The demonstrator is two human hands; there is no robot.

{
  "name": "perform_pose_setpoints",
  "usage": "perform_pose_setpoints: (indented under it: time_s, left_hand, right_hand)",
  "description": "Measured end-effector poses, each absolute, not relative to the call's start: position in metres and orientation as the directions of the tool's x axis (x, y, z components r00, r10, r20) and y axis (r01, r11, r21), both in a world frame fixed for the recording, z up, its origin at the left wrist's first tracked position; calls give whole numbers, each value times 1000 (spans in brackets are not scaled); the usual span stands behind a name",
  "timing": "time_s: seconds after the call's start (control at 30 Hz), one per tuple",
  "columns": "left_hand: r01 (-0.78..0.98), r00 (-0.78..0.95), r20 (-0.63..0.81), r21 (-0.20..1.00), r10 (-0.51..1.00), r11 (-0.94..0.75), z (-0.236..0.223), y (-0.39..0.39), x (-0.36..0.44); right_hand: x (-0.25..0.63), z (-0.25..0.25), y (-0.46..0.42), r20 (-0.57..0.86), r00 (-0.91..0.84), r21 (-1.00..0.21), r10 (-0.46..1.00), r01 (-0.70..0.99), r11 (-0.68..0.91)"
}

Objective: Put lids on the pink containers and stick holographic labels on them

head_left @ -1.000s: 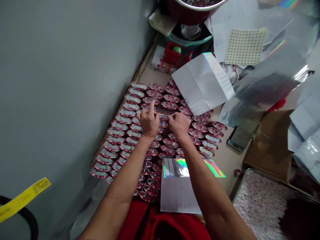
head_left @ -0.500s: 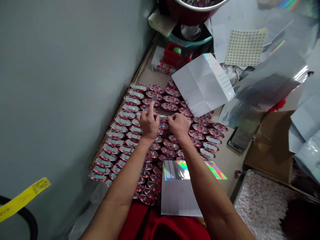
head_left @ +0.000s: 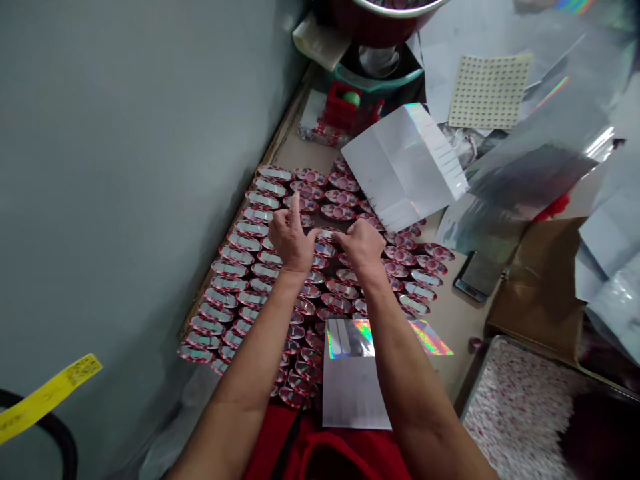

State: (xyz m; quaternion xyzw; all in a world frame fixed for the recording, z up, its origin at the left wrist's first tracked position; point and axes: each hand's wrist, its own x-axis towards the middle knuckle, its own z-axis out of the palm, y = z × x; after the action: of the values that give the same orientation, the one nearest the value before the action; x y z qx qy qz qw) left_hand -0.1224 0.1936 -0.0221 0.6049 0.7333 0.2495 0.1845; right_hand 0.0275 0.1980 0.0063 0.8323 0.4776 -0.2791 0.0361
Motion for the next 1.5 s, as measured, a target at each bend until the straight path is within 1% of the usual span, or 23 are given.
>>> perform_pose_setpoints:
  time_s: [0.07,0.1,0.17,0.23,0.27,0.33,0.4,0.43,0.5,0.53,0.63,0.7,0.83,0.93,1.13,1.2,1.27,1.33,1.4,1.5]
  left_hand:
    - [833,-195,62,538,979,132,-22,196,-123]
    - [836,-187,79,536,979,117,-22,196,-124]
    - [814,-192,133,575,972,82,-19,197,-127]
    - [759,-255,206,648,945,63,-12,197,-132]
    - [722,-295,235,689,926,55,-8,197,-135]
    - [639,-360,257,768,897,36,3,196,-144]
    - [554,-395,237,832,887,24,14,192,-154]
    - [511,-406,214,859,889,27,19,190,-159]
    - [423,-418,148,905,896,48,26,185,-167]
    - [379,-413,108,923,904,62,30,182,-171]
    - [276,-378,5,955,926,108,37,172,-179]
    - [236,-361,-42,962,932,134,40,167,-183]
    - [173,-333,-102,971,938,167,38,160,-191]
    - [152,-332,-132,970,934,191,33,157,-195]
    - [168,-318,-137,966,938,198,26,154,-198]
    - [213,-342,-138,952,929,220,23,159,-197]
    - [309,-373,-123,918,920,248,17,169,-197]
    - [446,-387,-69,859,919,252,8,184,-196]
    - [586,-369,5,778,929,228,-4,200,-195]
    - [717,-330,89,671,940,188,-24,220,-192]
  right_hand:
    - [35,5,200,-481,433,-202,762,792,-577]
    - [38,4,200,-472,445,-203,761,785,-585]
    - [42,3,198,-449,445,-212,775,789,-576]
    - [42,4,194,-414,418,-265,809,795,-546]
    - [40,5,192,-393,394,-326,831,785,-526]
    - [34,9,188,-340,331,-519,880,714,-469]
    - [25,14,186,-259,233,-743,937,572,-348]
    - [20,16,187,-214,179,-830,960,485,-276]
    - [9,17,190,-169,69,-934,983,308,-183]
    - [5,17,193,-180,12,-958,984,225,-178]
    - [-5,12,201,-265,-171,-964,949,22,-265]
    - [-9,8,204,-294,-250,-944,923,-74,-321]
    - [-16,5,204,-353,-290,-877,890,-228,-422]
    - [-22,4,199,-392,-279,-839,877,-282,-465]
    - [-31,1,191,-444,-156,-830,883,-301,-470]
    - [-32,-2,191,-438,-115,-842,892,-296,-452]
    - [-33,-6,193,-419,-33,-872,907,-264,-412]
    - [-32,-12,197,-381,96,-917,919,-163,-363]
    - [-32,-18,203,-326,213,-941,921,18,-337]
    - [-36,-22,211,-236,309,-892,922,307,-331]
